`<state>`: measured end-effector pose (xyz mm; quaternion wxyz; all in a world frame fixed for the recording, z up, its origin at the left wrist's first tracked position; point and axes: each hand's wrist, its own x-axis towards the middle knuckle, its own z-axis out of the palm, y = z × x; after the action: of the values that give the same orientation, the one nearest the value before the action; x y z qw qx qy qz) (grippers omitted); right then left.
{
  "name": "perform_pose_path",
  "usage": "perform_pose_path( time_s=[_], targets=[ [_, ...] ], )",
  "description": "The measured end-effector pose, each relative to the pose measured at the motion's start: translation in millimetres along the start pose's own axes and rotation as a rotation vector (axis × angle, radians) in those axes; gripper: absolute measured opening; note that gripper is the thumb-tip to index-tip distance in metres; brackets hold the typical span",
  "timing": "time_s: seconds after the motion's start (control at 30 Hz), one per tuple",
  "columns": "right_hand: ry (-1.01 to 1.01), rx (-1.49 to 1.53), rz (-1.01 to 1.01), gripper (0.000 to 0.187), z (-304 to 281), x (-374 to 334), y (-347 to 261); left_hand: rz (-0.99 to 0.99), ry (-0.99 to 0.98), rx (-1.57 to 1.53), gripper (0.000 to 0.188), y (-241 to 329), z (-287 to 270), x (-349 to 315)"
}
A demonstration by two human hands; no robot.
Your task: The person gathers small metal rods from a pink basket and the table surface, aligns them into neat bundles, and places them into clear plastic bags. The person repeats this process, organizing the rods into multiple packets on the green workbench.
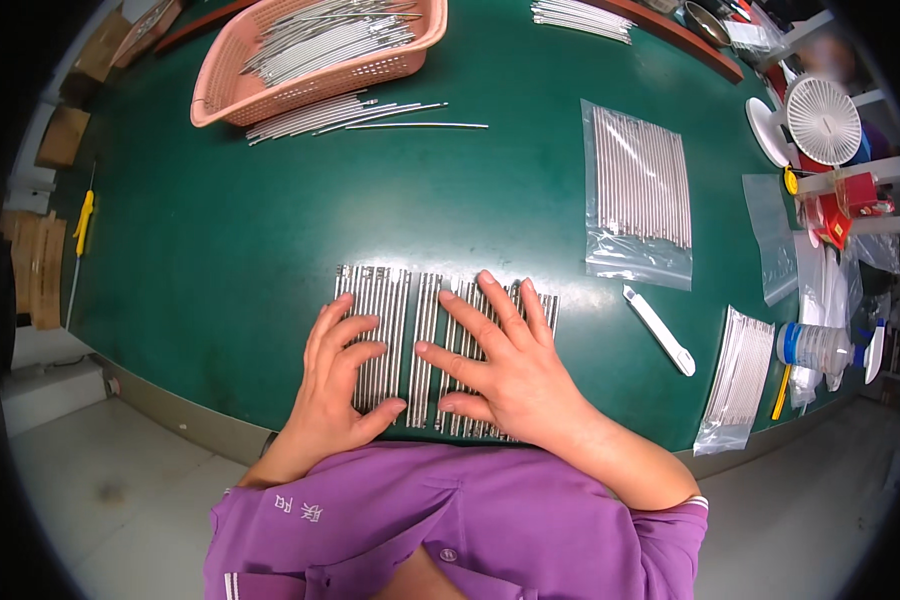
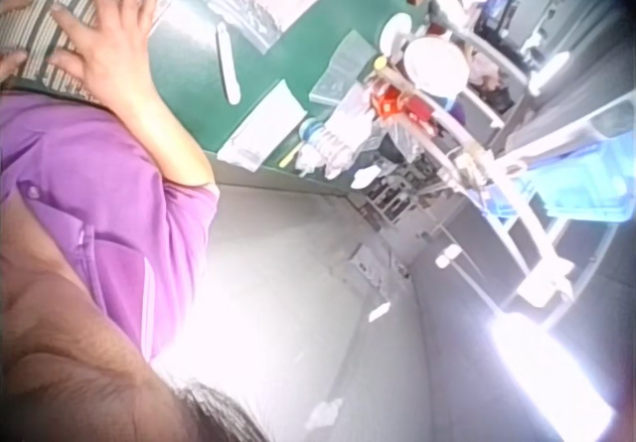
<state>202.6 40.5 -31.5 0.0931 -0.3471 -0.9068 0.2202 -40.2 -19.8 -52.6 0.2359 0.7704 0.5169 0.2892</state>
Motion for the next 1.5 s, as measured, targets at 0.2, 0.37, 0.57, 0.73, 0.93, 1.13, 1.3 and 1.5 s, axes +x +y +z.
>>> perform_pose_path(
  time_s=[0.2,0.37,0.57,0.73,0.93,1.13,1.3,1.5],
  targets=[
    [-0.019,-0.008,0.023,0.061,-5.6,-5.6,4.6,-0.005,-0.014,-0.001,0.055,0.8,-1.2,0.9],
    [0.003,0.036,-0.002,0.062,-7.0,-5.7,5.4,-0.019,-0.016,-0.009,0.052,1.9,-1.6,0.9],
    [-0.017,0.036,-0.053,0.066,1.6,9.3,-6.8,-0.007,0.011,-0.017,0.047,0.0,-0.8,1.2],
    [-0.034,-0.018,-0.032,0.066,2.6,7.0,-4.9,-0.008,0.012,-0.038,0.046,0.9,-1.5,1.4],
    [-0.059,-0.039,0.0,0.067,-3.6,-4.8,1.0,-0.015,0.011,-0.044,0.044,0.4,-1.4,0.9],
    [-0.072,0.079,-0.038,0.069,-4.4,2.4,-3.6,-0.015,0.029,-0.049,0.041,0.5,-1.8,1.1],
    [-0.053,0.035,-0.079,0.071,3.5,22.4,-15.3,-0.007,0.085,-0.075,0.038,-3.6,0.5,0.2],
    [-0.059,0.017,-0.055,0.068,7.1,24.8,-14.0,-0.025,0.141,-0.102,0.026,-6.1,2.2,-1.2]
  ],
)
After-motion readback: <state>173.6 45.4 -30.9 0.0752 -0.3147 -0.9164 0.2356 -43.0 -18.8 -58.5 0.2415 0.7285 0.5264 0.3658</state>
